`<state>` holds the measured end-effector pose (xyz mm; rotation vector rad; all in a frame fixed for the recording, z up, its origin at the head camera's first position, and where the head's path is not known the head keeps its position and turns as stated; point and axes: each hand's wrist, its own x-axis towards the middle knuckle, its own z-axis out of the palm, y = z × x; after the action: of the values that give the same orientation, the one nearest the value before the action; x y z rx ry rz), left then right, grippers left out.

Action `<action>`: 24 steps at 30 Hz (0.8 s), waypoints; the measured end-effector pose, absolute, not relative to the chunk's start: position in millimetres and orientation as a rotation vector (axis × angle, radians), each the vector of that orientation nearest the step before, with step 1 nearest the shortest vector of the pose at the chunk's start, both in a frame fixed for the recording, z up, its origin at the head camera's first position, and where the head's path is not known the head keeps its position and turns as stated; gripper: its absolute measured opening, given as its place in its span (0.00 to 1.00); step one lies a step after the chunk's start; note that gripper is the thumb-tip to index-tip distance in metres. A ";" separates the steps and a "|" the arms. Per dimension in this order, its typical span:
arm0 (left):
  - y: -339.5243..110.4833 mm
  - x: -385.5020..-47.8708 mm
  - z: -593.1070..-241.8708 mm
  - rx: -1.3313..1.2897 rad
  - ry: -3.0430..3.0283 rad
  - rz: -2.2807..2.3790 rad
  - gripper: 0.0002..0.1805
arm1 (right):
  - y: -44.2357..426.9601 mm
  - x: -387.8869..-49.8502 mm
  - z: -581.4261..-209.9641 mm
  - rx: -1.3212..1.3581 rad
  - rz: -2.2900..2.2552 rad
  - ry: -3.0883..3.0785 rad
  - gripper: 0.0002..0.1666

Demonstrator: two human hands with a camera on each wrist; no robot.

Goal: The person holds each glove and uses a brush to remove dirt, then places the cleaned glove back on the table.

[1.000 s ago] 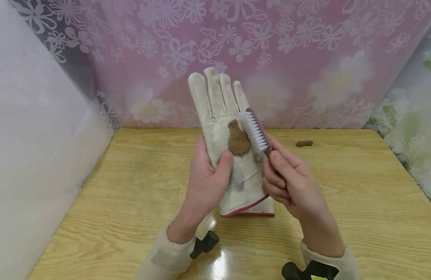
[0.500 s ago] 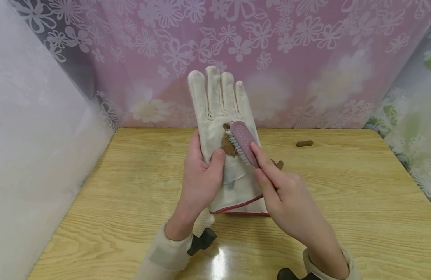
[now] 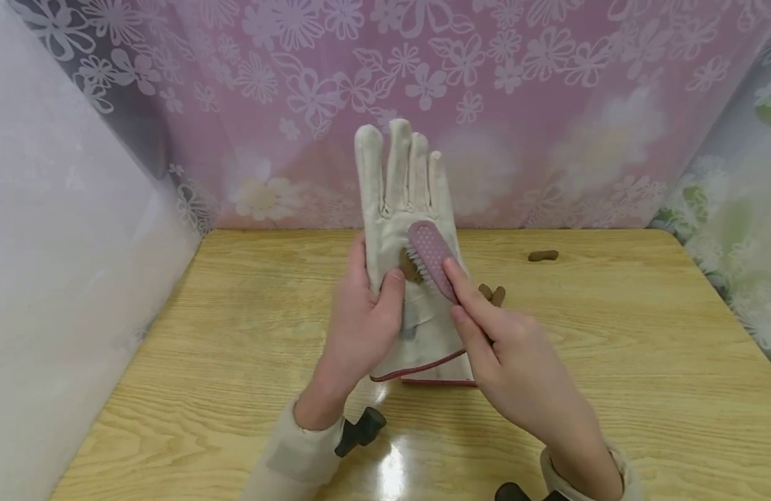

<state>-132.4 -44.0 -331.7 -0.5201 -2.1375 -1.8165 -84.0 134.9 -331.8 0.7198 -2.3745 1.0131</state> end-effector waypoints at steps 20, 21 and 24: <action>-38.9 -132.3 -332.8 -0.522 -2.100 -2.002 0.26 | 133.0 -93.8 -334.5 0.679 0.996 -2.324 0.35; -41.2 -134.1 -331.9 -0.491 -2.084 -2.017 0.26 | 133.6 -92.3 -333.9 0.692 0.990 -2.347 0.35; -49.5 -140.4 -328.9 -0.372 -1.994 -2.058 0.24 | 134.1 -85.9 -332.8 0.742 0.894 -2.424 0.36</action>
<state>-140.4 -49.5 -328.9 -0.3723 -1.9942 -2.0575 -85.9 134.1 -332.8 0.7416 -2.4243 0.8938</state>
